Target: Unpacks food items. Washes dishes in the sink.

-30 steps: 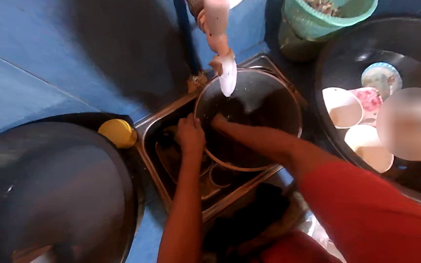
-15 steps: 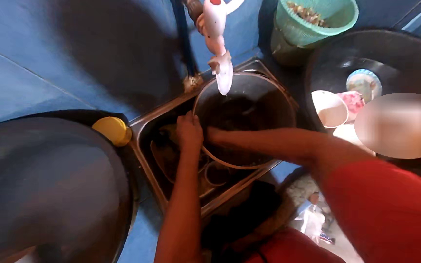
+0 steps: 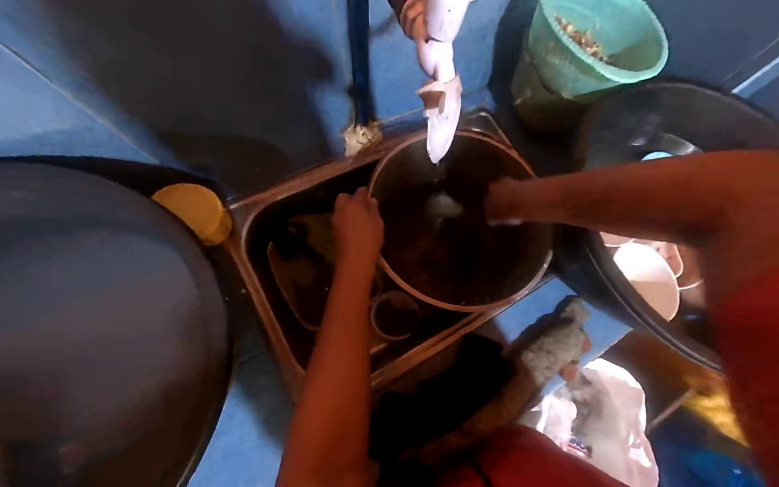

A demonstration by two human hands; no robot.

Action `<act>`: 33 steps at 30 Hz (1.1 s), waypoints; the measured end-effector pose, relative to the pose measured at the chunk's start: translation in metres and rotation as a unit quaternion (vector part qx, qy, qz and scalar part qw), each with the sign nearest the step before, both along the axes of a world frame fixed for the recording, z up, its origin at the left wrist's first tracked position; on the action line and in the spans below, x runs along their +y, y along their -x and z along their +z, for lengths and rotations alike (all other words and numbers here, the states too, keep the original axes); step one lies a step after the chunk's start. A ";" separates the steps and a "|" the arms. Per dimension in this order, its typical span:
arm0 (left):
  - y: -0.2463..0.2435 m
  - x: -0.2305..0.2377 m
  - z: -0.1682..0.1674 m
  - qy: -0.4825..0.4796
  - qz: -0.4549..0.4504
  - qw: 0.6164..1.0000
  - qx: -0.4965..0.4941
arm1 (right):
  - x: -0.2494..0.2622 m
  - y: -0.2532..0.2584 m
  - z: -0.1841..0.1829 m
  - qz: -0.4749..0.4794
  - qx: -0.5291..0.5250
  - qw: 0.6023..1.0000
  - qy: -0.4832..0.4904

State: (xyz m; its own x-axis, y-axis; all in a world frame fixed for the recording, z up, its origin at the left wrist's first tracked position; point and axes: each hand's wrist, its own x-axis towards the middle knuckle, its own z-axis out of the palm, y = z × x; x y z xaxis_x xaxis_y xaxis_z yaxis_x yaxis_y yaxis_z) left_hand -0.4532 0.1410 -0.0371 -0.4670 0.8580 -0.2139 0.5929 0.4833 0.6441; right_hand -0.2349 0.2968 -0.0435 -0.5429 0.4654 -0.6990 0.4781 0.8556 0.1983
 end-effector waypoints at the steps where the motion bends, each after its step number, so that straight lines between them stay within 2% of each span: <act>1: 0.000 0.000 -0.001 -0.002 0.001 1.000 0.002 | 0.023 0.016 -0.018 0.034 0.106 0.993 -0.031; 3: 0.000 -0.001 -0.004 -0.007 0.002 1.000 0.016 | 0.041 0.062 -0.040 0.147 0.270 0.951 -0.032; 5: 0.000 0.000 -0.005 -0.006 0.003 1.000 0.022 | 0.040 0.100 -0.055 0.312 0.367 0.876 -0.021; 6: 0.000 -0.001 -0.006 -0.005 0.002 1.000 0.024 | 0.039 0.106 -0.059 0.364 0.380 0.850 -0.018; 7: -0.001 -0.003 -0.007 -0.007 0.001 1.000 0.026 | 0.042 0.100 -0.062 0.377 0.379 0.845 -0.027; 8: -0.001 -0.004 -0.007 -0.008 0.001 1.000 0.024 | 0.045 0.083 -0.061 0.348 0.364 0.862 -0.051; 9: -0.001 -0.004 -0.005 -0.007 0.003 1.000 0.021 | 0.043 0.058 -0.055 0.274 0.312 0.907 -0.071; 10: -0.003 -0.003 -0.002 -0.001 0.007 1.000 0.013 | 0.032 0.033 -0.047 0.167 0.229 0.957 -0.068; 11: -0.004 -0.002 0.002 0.008 0.014 1.000 0.005 | 0.012 0.014 -0.039 0.065 0.127 0.988 -0.057; 13: -0.007 -0.001 0.003 0.017 0.022 1.000 -0.002 | -0.039 0.004 -0.029 -0.077 -0.068 0.995 0.013; 15: -0.007 -0.002 0.000 0.011 0.033 0.999 -0.008 | -0.076 0.016 -0.034 -0.127 -0.143 0.972 0.139; 17: -0.005 -0.002 -0.001 0.007 0.040 0.999 -0.015 | -0.087 0.022 -0.047 -0.090 -0.113 0.960 0.242; 18: -0.004 -0.002 -0.002 0.008 0.036 0.999 -0.016 | -0.084 0.021 -0.047 -0.098 -0.109 0.958 0.245; 21: -0.003 -0.001 -0.004 0.005 0.017 1.000 -0.014 | -0.056 0.014 -0.038 -0.198 -0.116 0.968 0.101; 22: -0.003 -0.001 -0.004 0.001 0.016 1.000 -0.014 | -0.049 0.016 -0.039 -0.241 -0.067 0.966 0.058; 24: -0.004 -0.002 -0.003 -0.002 0.017 1.000 -0.011 | -0.034 0.021 -0.069 -0.298 0.103 0.949 -0.008; 25: -0.003 -0.002 -0.003 -0.005 0.017 1.000 -0.010 | -0.030 0.030 -0.083 -0.320 0.169 0.932 -0.015; 27: -0.004 -0.002 -0.004 -0.006 0.012 1.000 -0.005 | -0.031 0.052 -0.101 -0.340 0.232 0.911 0.001; 30: -0.004 0.002 -0.007 -0.005 0.008 1.000 0.005 | -0.038 0.084 -0.126 -0.288 0.289 0.913 0.020; 33: -0.003 0.000 -0.008 -0.009 0.019 1.000 -0.002 | -0.083 0.099 -0.118 -0.182 0.243 0.948 0.098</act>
